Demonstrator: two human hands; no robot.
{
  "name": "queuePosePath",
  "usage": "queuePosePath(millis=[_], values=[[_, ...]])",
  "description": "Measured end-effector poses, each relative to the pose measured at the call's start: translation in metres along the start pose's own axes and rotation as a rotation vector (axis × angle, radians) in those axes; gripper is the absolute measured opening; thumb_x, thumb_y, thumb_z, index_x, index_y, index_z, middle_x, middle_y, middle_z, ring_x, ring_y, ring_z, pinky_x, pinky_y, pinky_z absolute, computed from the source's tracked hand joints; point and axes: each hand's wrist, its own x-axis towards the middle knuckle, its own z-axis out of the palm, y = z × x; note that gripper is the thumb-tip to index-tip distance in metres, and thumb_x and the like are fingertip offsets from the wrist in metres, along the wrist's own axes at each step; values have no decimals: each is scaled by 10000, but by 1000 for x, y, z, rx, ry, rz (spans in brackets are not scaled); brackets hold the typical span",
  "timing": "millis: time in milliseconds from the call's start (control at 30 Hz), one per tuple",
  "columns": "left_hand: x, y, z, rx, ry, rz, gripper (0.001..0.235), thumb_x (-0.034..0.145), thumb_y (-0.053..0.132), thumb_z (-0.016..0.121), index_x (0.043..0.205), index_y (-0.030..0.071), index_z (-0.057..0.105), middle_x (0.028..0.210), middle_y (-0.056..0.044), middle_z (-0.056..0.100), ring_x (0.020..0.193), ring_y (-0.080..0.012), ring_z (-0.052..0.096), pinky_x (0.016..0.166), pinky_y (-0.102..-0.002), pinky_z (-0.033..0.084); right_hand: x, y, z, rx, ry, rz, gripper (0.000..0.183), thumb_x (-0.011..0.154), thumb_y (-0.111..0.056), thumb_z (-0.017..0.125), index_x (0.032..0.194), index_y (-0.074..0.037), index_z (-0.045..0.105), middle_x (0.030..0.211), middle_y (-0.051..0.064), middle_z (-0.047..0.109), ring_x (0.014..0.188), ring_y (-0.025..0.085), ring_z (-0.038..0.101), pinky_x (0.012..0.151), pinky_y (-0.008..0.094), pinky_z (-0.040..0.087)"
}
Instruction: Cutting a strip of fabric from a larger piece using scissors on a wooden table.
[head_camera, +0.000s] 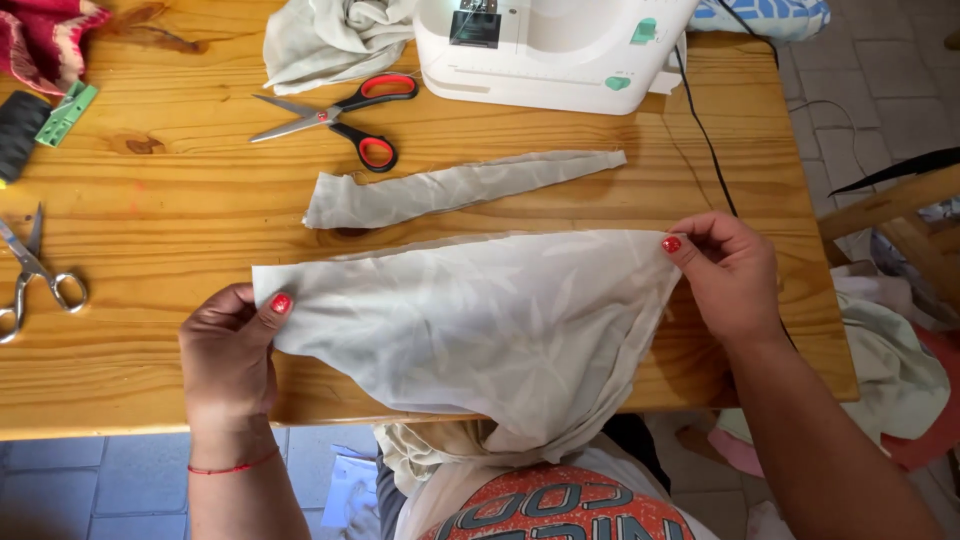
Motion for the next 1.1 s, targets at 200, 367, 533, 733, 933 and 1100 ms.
queuePosePath(millis=[200,367,533,733,933,1100], values=[[0,19,29,-168,220,22,202,1180,142,769,1039,275,712,915,99,660,814,-37,576,591,-255,488,2,15,-1,-109,-9,84,95,1166,-78,867,1233,-102,804,1105,-2,789,989,92,685,893,252,594],[3,16,53,-29,286,378,230,1214,173,745,1013,214,640,990,87,662,946,-42,552,933,-267,493,5,30,-4,-300,36,71,95,1278,-200,766,1335,-127,750,1148,12,751,1024,144,657,924,335,537],[5,10,57,219,307,448,130,1188,82,759,1068,133,769,1021,32,767,977,-98,651,932,-318,573,9,82,-24,-288,3,-93,128,1413,-131,782,1475,-39,718,1232,93,721,1065,169,636,952,335,517],[2,31,63,306,295,430,100,1173,185,753,1088,152,793,988,63,779,935,-100,675,893,-321,583,10,104,-22,-161,10,-15,136,1483,-99,710,1587,-55,634,1321,129,714,1168,187,670,1042,309,530],[13,19,59,82,249,288,137,1157,164,772,1032,146,826,971,77,783,916,-65,666,842,-279,573,12,126,-31,-368,21,-138,140,1568,-109,728,1616,14,681,1488,184,687,1331,329,638,1185,472,483],[25,17,53,-21,209,201,138,1129,156,817,1000,127,855,942,62,789,876,-62,666,780,-267,582,23,141,-29,-223,-43,-60,115,1555,-161,670,1530,-65,611,1465,97,599,1382,261,584,1262,436,498]])
